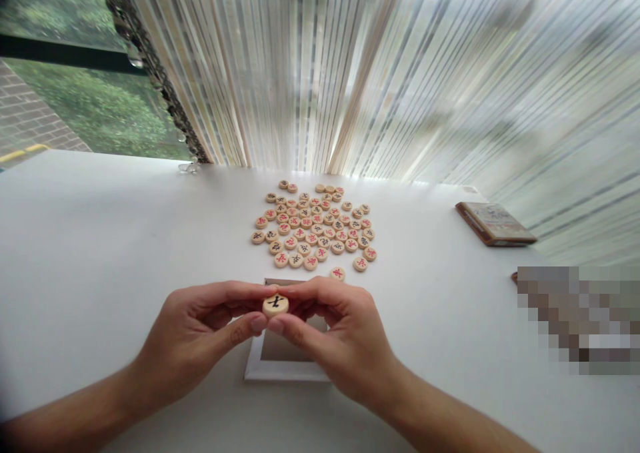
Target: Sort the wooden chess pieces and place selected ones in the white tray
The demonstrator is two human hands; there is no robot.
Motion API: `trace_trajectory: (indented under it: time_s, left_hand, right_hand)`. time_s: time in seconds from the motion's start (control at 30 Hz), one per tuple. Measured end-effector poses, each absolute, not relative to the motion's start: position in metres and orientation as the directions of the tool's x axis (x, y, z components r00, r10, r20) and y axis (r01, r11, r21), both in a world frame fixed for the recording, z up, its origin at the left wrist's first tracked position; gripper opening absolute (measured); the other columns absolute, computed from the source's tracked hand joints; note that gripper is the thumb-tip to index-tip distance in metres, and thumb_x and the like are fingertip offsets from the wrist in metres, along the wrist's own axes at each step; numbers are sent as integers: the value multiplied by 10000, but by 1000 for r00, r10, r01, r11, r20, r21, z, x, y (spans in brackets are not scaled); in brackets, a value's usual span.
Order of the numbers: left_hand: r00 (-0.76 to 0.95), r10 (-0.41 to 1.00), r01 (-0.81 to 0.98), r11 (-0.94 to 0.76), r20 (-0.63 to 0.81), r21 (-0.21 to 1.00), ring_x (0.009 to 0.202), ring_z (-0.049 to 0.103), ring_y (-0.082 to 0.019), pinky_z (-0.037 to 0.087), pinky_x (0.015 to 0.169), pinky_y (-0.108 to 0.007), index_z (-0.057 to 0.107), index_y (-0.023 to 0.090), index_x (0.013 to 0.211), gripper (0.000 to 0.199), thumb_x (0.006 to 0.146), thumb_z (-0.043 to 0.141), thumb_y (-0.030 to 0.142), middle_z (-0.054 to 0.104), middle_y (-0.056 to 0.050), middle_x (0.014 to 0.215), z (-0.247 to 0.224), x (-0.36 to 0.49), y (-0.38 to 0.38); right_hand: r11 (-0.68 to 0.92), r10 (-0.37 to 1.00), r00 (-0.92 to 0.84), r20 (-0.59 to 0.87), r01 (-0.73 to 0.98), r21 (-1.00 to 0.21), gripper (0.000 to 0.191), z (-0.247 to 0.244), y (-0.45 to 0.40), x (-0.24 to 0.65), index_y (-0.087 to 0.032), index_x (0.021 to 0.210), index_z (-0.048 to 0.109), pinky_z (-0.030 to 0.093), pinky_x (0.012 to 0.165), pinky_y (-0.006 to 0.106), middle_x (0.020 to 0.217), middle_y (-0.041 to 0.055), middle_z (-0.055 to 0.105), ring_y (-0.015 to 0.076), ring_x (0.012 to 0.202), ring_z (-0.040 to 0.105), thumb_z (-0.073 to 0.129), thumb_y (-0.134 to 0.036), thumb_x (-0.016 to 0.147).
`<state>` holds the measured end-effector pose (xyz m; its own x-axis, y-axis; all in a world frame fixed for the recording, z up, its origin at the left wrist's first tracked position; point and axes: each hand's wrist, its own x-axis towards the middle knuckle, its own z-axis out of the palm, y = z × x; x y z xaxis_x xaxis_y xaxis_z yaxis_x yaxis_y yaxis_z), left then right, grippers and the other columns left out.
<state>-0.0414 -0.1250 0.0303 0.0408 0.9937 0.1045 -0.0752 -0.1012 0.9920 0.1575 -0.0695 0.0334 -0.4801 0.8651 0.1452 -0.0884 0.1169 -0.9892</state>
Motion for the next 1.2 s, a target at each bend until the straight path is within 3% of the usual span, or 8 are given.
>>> trace_trajectory:
  time_s: [0.2, 0.33, 0.43, 0.6, 0.7, 0.87, 1.0, 1.2]
  left_hand:
    - [68, 989, -32, -132, 134, 991, 885, 790, -170, 641, 830, -219, 833, 180, 1038, 140, 904, 796, 178, 830, -46, 947, 33, -40, -124]
    - [83, 984, -35, -156, 158, 987, 871, 776, -168, 637, 815, -235, 798, 181, 1167, 279, 888, 813, 182, 827, -53, 968, 31, -40, -125]
    - [109, 975, 43, -198, 192, 979, 854, 765, -160, 621, 785, -224, 799, 176, 1171, 267, 904, 798, 183, 824, -58, 964, 31, -40, -125]
    - [153, 920, 237, -389, 361, 890, 814, 747, -125, 578, 757, -183, 808, 177, 1147, 252, 906, 778, 111, 817, -34, 931, 32, -40, -124]
    - [192, 877, 267, -479, 441, 836, 827, 743, -107, 562, 777, -162, 797, 198, 1159, 296, 898, 770, 62, 816, -12, 952, 32, -41, -124]
    - [183, 914, 239, -399, 362, 885, 796, 724, -110, 567, 769, -171, 811, 201, 1083, 206, 905, 780, 103, 796, 1, 892, 32, -42, -125]
    - [106, 959, 98, -274, 264, 957, 840, 770, -138, 608, 794, -189, 814, 207, 1143, 266, 888, 810, 134, 824, -13, 931, 32, -42, -124]
    - [64, 976, -72, -204, 208, 976, 831, 816, -133, 641, 791, -156, 839, 271, 1119, 350, 848, 818, 51, 856, 24, 954, 34, -38, -124]
  right_hand:
    - [-37, 857, -516, -6, -49, -998, 217, 39, -69, 156, -195, 790, 850, 504, 500, 194, 605, 16, 692, 114, 536, 605, 920, -400, 786]
    - [-159, 824, -557, -105, -49, -986, 264, 41, -70, 155, -185, 775, 841, 468, 482, 187, 594, 10, 666, 100, 520, 566, 907, -440, 793]
    - [-227, 802, -578, -149, -64, -972, 253, 41, -70, 154, -173, 775, 822, 432, 471, 176, 588, -7, 649, 82, 508, 523, 934, -400, 765]
    - [-308, 789, -582, -197, -97, -946, 307, 40, -73, 153, -159, 791, 793, 443, 528, 185, 691, 6, 709, 90, 585, 554, 1012, -305, 634]
    - [-299, 778, -597, -197, -76, -951, 283, 40, -72, 153, -146, 747, 766, 421, 521, 179, 670, 3, 695, 83, 575, 541, 994, -295, 672]
    - [-233, 766, -631, -124, -92, -968, 250, 42, -70, 156, -141, 774, 775, 386, 493, 180, 606, -18, 619, 69, 527, 487, 896, -353, 823]
    - [-240, 739, -666, -102, -119, -964, 276, 37, -68, 158, -145, 914, 822, 409, 525, 198, 639, 5, 634, 82, 552, 530, 777, -416, 944]
    - [-296, 700, -709, -88, -175, -939, 215, 35, -66, 157, -166, 1013, 854, 433, 552, 187, 689, 9, 651, 71, 580, 536, 808, -356, 924]
